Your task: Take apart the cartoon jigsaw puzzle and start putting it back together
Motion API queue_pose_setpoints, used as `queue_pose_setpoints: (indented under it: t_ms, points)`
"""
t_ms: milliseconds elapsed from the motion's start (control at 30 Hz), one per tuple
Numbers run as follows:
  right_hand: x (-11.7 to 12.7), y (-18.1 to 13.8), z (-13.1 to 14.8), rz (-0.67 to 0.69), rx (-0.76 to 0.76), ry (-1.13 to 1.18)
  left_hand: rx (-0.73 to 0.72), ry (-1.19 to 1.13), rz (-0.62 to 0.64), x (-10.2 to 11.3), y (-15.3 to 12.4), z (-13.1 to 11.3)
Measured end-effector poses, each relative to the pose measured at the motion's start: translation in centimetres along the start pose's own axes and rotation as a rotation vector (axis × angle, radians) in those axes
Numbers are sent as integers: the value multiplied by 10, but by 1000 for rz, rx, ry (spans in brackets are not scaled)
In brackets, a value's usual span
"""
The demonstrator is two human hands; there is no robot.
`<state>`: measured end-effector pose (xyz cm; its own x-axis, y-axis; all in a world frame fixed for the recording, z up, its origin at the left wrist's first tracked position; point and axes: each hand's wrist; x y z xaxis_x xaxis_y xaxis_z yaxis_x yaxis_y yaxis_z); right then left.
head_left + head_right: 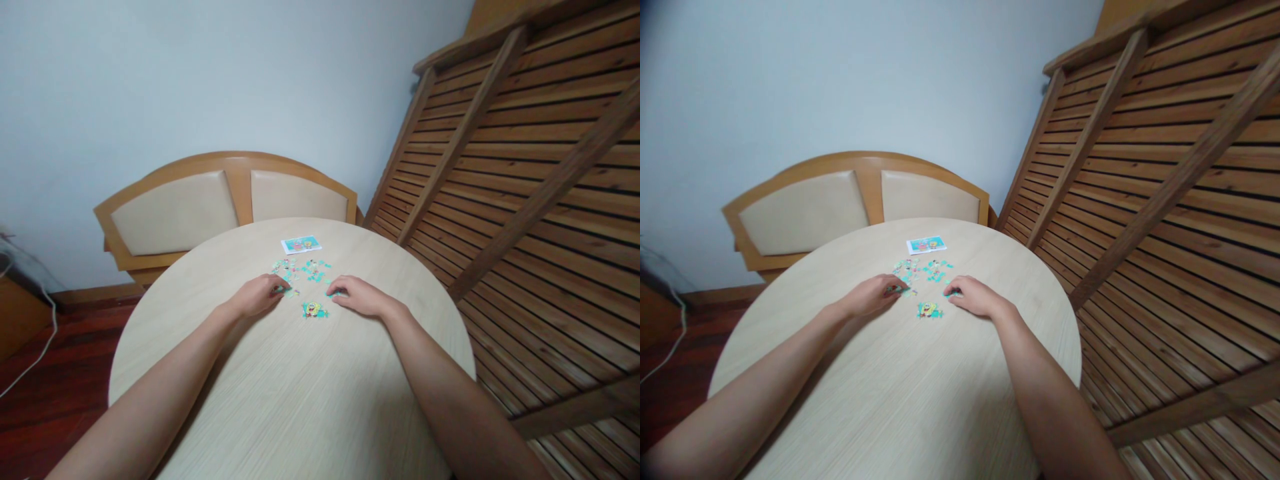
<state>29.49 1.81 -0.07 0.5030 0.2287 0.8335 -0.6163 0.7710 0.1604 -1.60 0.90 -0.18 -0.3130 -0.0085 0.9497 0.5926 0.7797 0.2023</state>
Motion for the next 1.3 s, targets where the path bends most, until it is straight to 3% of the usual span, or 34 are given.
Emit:
queue_pose_setpoints:
  t_ms: [200, 400, 700, 1300]
  points:
    - [0, 0, 2, -8, 3, 5, -21, -16, -20, 7, -1, 9]
    - [1, -1, 4, 0, -1, 9, 137, -18, 35, 21, -7, 12]
    - [2, 0, 5, -6, 2, 10, 117, 8, 59, 13, -4, 13]
    - [0, 0, 1, -5, 5, 3, 156, -38, 69, 18, -4, 17]
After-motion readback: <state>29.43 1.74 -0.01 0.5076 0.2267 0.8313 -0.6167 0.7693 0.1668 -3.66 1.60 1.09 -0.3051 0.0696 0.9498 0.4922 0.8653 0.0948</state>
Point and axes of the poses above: each hand's wrist, its own y-axis towards the middle knuckle, its own x-axis out of the back of the hand, z = x × y, and after that the axes turned 3 degrees about -x, right-handed
